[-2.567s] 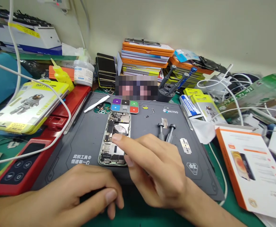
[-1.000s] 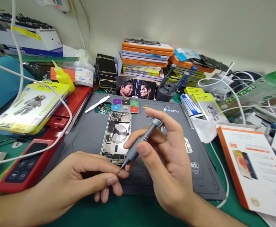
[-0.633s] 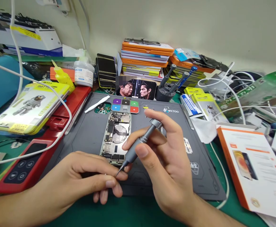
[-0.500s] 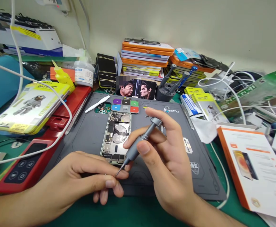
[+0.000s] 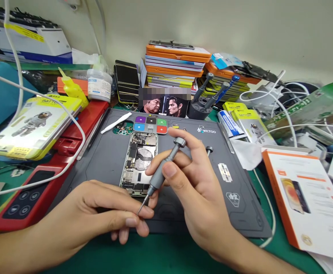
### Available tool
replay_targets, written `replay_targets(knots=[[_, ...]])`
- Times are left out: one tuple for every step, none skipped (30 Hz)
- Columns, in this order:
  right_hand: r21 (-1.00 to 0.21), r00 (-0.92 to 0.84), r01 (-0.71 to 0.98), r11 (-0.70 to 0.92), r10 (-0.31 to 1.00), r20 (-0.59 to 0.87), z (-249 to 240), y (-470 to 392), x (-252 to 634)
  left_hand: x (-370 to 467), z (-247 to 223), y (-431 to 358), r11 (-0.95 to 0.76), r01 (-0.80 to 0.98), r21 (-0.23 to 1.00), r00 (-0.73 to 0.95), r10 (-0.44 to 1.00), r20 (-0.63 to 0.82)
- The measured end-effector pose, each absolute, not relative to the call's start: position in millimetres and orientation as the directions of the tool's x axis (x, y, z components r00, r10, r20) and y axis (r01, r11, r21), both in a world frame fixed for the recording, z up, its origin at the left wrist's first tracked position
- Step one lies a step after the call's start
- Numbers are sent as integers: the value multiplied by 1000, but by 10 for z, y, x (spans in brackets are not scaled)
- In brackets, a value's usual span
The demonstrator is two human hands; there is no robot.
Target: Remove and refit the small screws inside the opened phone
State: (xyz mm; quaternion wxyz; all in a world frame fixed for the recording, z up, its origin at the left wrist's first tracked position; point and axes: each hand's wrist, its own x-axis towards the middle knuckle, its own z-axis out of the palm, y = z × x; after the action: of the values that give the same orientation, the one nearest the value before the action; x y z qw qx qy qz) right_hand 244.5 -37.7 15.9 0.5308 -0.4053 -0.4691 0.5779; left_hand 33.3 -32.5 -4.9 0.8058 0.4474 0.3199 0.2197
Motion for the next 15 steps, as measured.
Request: replay_targets(knots=[[-973,-110,-229,3,993,29,159,-377,2443,336,-48,-323,505,-65,861,697,640,-323],[-974,-111,-224,5,993,31,159,-377,2442,340,-49,-320,506,-62,860,696,640,-326],[-976,-111,-218,8,993,33,159,-378,2440,342,-49,-318,506,-61,860,694,641,-328],[-978,-112,-210,12,993,37,159,-378,2440,344,-49,-316,504,-61,861,693,643,-327],[-980,-112,-200,17,993,41,158,-377,2440,345,-49,-314,504,-62,862,694,643,-326],[-981,-113,-190,23,993,45,157,-376,2440,345,-47,-314,501,-60,863,694,643,-325],[-983,-114,-184,28,992,50,155,-372,2442,343,-45,-315,498,-59,865,694,644,-323],[-983,-116,-182,34,992,56,153,-367,2444,342,-41,-317,494,-58,868,695,644,-320],[-982,-118,-185,38,991,61,151,-360,2445,340,-38,-319,490,-55,870,696,644,-319],[-981,-118,-191,41,991,64,149,-354,2447,340,-34,-321,487,-52,872,695,645,-318],[-980,-118,-196,40,991,64,147,-349,2449,339,-32,-323,484,-51,873,694,646,-318],[-979,-119,-199,40,991,65,147,-345,2451,340,-31,-325,483,-50,874,693,647,-318],[-979,-118,-199,42,991,66,147,-343,2452,342,-31,-327,483,-51,874,691,649,-318],[-980,-118,-197,42,991,66,148,-344,2454,344,-32,-328,480,-52,876,690,651,-317],[-980,-119,-195,43,991,67,149,-347,2455,347,-34,-328,479,-53,876,689,653,-315]])
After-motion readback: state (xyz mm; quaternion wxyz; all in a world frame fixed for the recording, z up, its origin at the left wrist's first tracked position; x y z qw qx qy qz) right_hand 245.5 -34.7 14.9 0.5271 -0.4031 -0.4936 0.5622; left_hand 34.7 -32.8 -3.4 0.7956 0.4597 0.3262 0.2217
